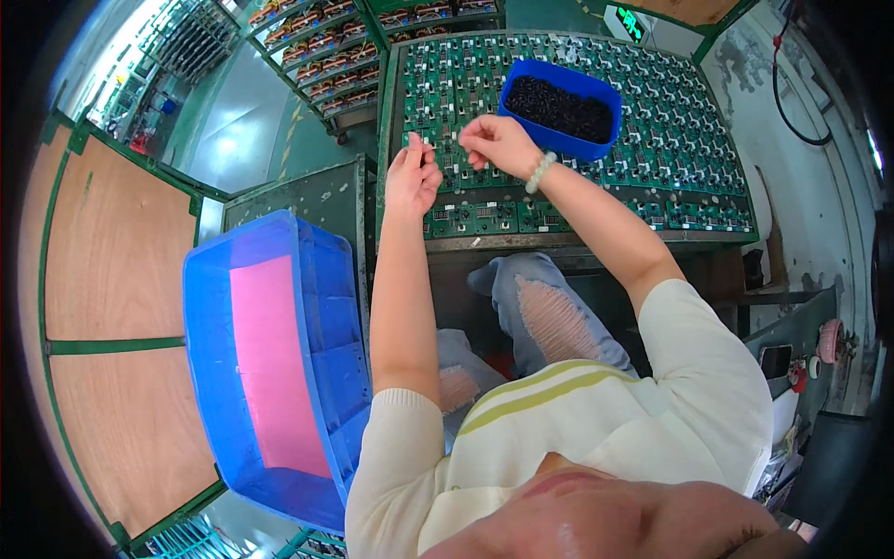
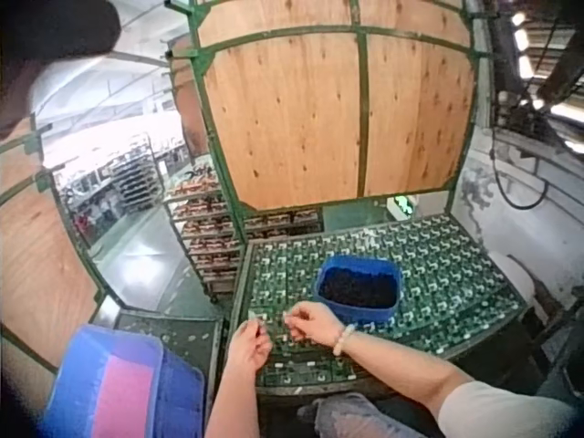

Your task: Placing small electronic components into slots on a tray of green circuit boards.

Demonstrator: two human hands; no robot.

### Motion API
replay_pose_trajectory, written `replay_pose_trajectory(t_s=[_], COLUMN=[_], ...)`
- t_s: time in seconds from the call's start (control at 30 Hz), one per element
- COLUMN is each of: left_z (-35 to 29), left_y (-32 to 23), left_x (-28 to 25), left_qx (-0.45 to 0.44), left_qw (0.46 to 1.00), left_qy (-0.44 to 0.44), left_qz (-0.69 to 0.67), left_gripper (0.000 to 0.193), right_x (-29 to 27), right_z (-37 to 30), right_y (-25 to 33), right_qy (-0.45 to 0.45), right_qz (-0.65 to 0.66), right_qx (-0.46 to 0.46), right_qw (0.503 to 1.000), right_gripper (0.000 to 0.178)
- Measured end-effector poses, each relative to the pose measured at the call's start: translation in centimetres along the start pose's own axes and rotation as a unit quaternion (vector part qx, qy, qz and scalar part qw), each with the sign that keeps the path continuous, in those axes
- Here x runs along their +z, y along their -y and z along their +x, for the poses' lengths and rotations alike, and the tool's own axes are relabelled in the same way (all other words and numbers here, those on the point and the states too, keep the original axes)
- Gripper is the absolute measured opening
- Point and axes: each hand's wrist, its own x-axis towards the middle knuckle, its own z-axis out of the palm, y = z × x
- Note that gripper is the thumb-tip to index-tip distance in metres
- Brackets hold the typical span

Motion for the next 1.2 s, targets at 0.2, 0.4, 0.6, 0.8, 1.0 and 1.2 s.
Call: replay_pose_trajectory(t_s=[0.2,0.4,0.6,0.8,1.0,1.2], left_z=[1.5,2.0,2.1,2.1,2.0,1.6], left_y=[0.5,1.7,2.0,2.0,2.0,2.2], left_x=[-0.1,0.5,0.3,0.4,0.5,0.9], left_qx=[-0.137,-0.061,-0.022,-0.024,-0.05,-0.061], left_qw=[0.99,0.996,0.992,0.99,0.996,0.994], left_qy=[-0.017,0.008,-0.002,-0.036,-0.02,-0.018], left_qz=[-0.026,0.072,0.122,0.133,0.076,0.086], left_gripper=[0.021,0.02,0.02,0.03,0.034,0.033], right_x=[-3.4,-3.3,-3.1,-2.6,-2.7,0.1], right_z=[-1.5,-0.8,-0.2,0.0,2.0,0.8], right_y=[-2.1,-3.3,-3.6,-3.7,-1.1,1.4], right_qy=[-0.047,0.017,0.025,0.005,0.087,-0.023], right_qz=[-0.385,-0.515,-0.557,-0.573,-0.589,-0.363], right_qx=[-0.131,-0.16,-0.136,-0.143,0.044,-0.219], right_qw=[0.912,0.842,0.819,0.807,0.802,0.905], right_gripper=[0.015,0.01,0.01,0.01,0.013,0.019])
